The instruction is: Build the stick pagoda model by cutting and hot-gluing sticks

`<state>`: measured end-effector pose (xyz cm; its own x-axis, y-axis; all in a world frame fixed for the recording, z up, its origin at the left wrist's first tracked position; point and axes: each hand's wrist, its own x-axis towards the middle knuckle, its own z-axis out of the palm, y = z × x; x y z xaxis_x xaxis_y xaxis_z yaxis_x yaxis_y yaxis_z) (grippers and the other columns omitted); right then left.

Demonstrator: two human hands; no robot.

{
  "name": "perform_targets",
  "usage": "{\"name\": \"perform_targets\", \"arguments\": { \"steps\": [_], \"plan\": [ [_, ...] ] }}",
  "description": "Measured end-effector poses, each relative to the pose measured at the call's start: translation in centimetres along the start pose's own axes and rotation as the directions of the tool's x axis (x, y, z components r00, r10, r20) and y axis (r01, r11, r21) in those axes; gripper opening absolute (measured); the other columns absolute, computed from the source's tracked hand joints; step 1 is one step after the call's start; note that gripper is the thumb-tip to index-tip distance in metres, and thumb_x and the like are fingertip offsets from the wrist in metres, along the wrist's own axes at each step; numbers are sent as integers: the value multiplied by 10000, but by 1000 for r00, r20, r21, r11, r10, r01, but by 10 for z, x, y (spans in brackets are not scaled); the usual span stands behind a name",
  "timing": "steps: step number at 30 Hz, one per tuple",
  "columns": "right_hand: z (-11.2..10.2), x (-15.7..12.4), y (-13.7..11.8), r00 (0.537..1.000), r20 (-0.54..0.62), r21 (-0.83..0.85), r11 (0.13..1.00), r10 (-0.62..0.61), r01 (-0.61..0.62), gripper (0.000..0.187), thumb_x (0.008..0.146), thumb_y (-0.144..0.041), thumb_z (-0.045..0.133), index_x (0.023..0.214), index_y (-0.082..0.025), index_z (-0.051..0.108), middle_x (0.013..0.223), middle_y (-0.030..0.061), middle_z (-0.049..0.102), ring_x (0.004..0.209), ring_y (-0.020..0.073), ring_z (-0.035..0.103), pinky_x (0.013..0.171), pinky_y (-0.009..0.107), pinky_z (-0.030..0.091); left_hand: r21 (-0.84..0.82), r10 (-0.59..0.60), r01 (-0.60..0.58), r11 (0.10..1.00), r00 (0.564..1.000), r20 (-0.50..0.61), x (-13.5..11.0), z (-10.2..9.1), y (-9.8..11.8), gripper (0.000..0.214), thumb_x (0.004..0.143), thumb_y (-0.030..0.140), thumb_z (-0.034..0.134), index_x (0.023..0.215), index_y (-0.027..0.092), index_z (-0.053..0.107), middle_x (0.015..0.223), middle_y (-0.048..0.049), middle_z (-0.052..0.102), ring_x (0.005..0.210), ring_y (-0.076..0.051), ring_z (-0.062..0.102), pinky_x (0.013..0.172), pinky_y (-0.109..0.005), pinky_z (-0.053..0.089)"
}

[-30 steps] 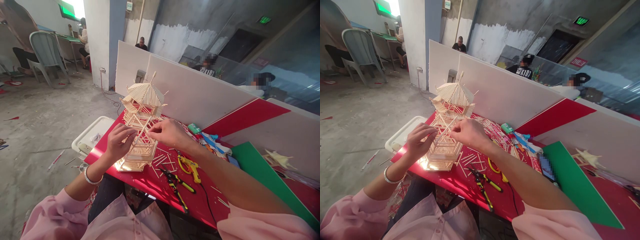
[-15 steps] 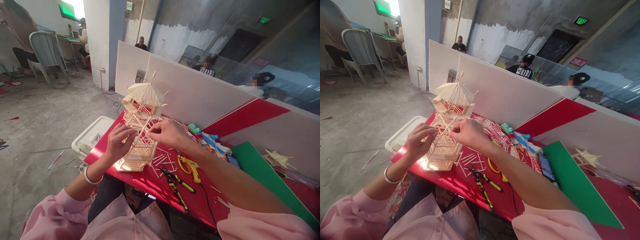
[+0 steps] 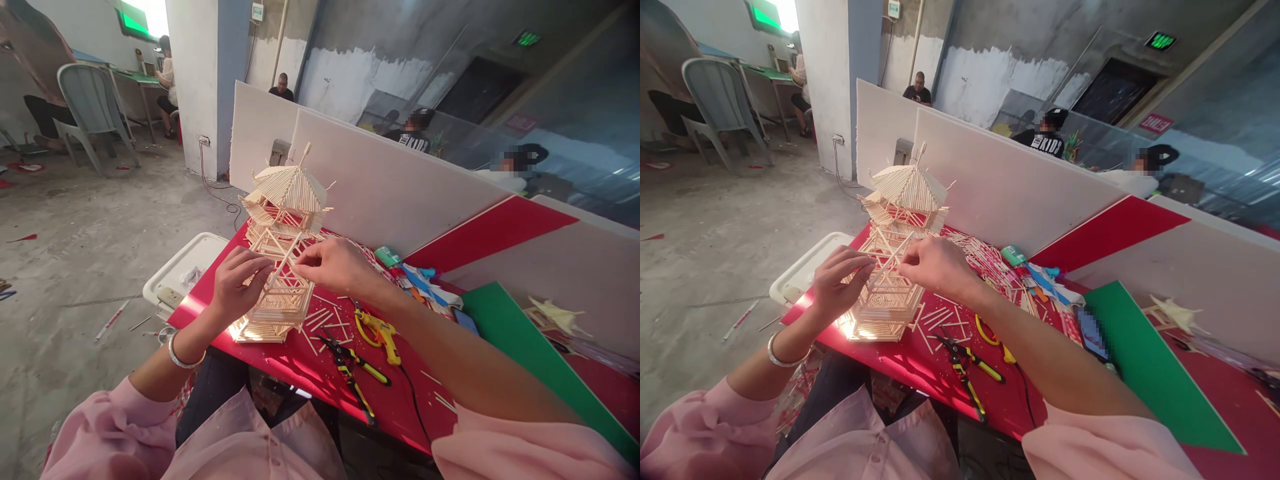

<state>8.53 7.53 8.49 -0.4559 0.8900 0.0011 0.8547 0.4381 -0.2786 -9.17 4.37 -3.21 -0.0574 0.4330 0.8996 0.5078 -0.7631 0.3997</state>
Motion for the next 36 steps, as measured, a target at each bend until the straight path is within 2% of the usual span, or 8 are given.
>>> {"name": "perform_targets", "arguments": {
  "steps": [14, 18, 22, 26, 28, 31, 34, 36],
  "plan": [
    [0, 1, 1, 1000, 8, 12, 1000, -9, 9, 169, 757, -335, 626, 706, -245, 759, 691, 7, 719, 613, 134, 574, 559, 290, 338, -10, 12, -12, 1000, 1000, -3, 1, 0, 1, 131, 843, 87, 644, 900, 197, 686, 795, -33, 713, 722, -148, 613, 660, -308, 489],
    [-5, -3, 6, 1000, -22, 12, 1000, -2, 2, 328, 822, -471, 605, 661, -213, 728, 591, 8, 642, 535, 112, 486, 518, 288, 287, -14, -4, 4, 1000, 1000, 6, 1, -2, 1, 129, 835, 87, 650, 897, 189, 698, 812, -39, 725, 740, -149, 637, 682, -306, 509],
    [-17, -17, 28, 991, -132, 126, 991, -28, 45, 370, 880, -468, 563, 681, -187, 698, 574, -5, 610, 523, 93, 481, 533, 269, 302, 11, -49, 49, 999, 999, -4, 3, -7, 7, 110, 845, 131, 650, 904, 196, 717, 842, -42, 739, 781, -159, 671, 739, -319, 534],
    [-18, -52, 69, 978, -160, 279, 957, 132, -84, 522, 883, -587, 513, 602, -167, 647, 534, 3, 605, 491, 91, 511, 543, 253, 353, 138, -71, 92, 986, 985, -154, -3, -14, 21, 138, 834, 175, 673, 950, 226, 728, 898, -35, 730, 822, -164, 664, 786, -340, 527],
    [-6, -76, 95, 965, -136, 347, 923, 225, -166, 562, 884, -621, 479, 599, -166, 644, 531, 9, 613, 489, 100, 530, 546, 250, 374, 176, -89, 134, 975, 966, -244, -19, -18, 28, 142, 823, 175, 683, 947, 228, 729, 878, -34, 709, 800, -163, 651, 758, -338, 522],
    [31, -109, 135, 958, -44, 326, 910, 285, -255, 461, 879, -559, 520, 701, -173, 699, 630, 19, 678, 563, 131, 587, 560, 248, 394, 231, -128, 215, 949, 932, -340, -59, -18, 33, 76, 800, 189, 704, 875, 202, 713, 829, -31, 664, 777, -171, 634, 754, -358, 516],
    [76, -124, 165, 956, 22, 120, 948, 294, -295, 253, 882, -379, 549, 886, -218, 745, 859, 18, 747, 757, 160, 656, 656, 242, 430, 293, -214, 306, 906, 927, -307, -102, -11, 32, 84, 770, 206, 732, 837, 178, 690, 870, -45, 636, 833, -189, 622, 809, -387, 511],
    [100, -122, 175, 943, 32, -38, 944, 330, -329, 221, 869, -300, 545, 911, -233, 752, 890, 36, 753, 822, 187, 666, 679, 251, 428, 364, -273, 361, 859, 923, -270, -121, -5, 30, 196, 755, 239, 744, 927, 176, 675, 965, -72, 635, 959, -226, 610, 888, -425, 490]
  ]
}}
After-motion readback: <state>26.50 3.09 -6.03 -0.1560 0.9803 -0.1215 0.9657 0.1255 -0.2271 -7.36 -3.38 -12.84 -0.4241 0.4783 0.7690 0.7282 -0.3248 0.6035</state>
